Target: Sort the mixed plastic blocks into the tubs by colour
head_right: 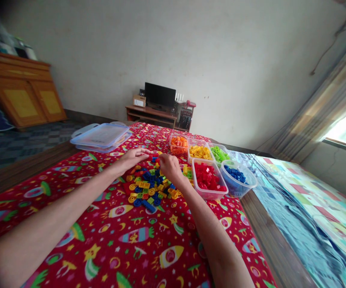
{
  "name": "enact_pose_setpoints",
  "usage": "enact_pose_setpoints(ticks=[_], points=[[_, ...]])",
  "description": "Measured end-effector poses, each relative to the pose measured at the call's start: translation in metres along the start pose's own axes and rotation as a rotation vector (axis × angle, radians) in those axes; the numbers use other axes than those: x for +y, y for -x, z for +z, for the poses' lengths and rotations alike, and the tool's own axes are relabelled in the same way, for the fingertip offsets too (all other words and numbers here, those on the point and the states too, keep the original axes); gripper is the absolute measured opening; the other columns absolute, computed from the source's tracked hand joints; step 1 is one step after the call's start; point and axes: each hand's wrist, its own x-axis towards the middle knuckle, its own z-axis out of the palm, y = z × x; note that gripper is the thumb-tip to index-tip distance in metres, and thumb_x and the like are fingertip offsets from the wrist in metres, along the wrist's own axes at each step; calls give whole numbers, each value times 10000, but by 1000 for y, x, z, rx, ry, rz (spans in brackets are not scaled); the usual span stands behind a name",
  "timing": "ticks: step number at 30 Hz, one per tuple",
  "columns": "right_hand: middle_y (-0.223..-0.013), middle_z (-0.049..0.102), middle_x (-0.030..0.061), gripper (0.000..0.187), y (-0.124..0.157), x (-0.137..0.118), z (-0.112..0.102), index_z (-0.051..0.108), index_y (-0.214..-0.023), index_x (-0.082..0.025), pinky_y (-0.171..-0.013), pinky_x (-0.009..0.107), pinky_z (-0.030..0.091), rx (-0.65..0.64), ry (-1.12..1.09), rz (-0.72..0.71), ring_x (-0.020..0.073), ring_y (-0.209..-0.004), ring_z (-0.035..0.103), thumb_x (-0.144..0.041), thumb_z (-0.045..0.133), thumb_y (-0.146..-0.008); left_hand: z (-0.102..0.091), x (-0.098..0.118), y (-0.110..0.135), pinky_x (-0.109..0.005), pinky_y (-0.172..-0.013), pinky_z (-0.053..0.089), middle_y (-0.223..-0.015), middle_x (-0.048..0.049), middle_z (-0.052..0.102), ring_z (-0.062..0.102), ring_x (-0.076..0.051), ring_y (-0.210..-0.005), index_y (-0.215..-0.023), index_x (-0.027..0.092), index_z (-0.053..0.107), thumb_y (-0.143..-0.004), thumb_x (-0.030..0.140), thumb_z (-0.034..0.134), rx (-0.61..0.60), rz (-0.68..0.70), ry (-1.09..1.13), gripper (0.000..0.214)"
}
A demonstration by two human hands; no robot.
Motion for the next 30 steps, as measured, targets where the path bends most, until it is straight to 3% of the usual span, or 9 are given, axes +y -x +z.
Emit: enact_pose_setpoints(ticks=[5, 9, 12, 19, 24, 30], points=[[-999, 730, 66, 300, 0, -4, 0, 632, -1165, -181, -825, 239, 477, 0, -159, 10, 156, -939, 673, -237, 522, -892, 6, 10, 7, -279, -662, 528, -892, -63, 715, 655, -175, -752, -932, 157, 667, -594, 452, 788, -75, -218, 370, 465], [-1093, 699, 94, 471, 4, -10, 0, 504, -1322, -183, -852, 270, 465, -74, -72, -112, 185, -1001, 653, -303, 576, -871, 12, 16, 11, -263, -658, 518, -909, -51, 701, 642, -169, -779, -936, 151, 663, -618, 458, 783, -70, -230, 391, 458], [-1077, 698, 114, 497, 6, -15, -1, 468, -1354, -168, -812, 269, 457, -151, 72, -140, 201, -970, 653, -304, 555, -884, 19, 19, 13, -282, -687, 514, -918, -53, 700, 644, -193, -825, -948, 148, 660, -638, 466, 771, -130, -200, 374, 459], [-997, 707, 124, 324, 8, -15, -7, 597, -1190, -150, -729, 250, 415, -180, 203, -114, 194, -899, 642, -269, 446, -929, 30, 22, 15, -306, -736, 538, -719, -12, 684, 658, -154, -701, -972, 134, 615, -682, 358, 774, -213, -254, 427, 400], [-927, 710, 118, 257, 7, -16, -22, 657, -1012, -130, -667, 248, 379, -161, 288, -87, 181, -819, 635, -247, 447, -922, 30, 27, 17, -308, -779, 551, -796, -31, 690, 669, -164, -795, -988, 135, 612, -688, 373, 777, -274, -219, 508, 418], [-952, 707, 106, 299, 9, -15, -28, 606, -1137, -157, -628, 251, 351, -233, 311, -163, 175, -783, 627, -310, 441, -940, 36, 28, 20, -324, -789, 557, -852, -40, 691, 668, -172, -802, -1063, 131, 596, -692, 374, 779, -265, -176, 510, 480]])
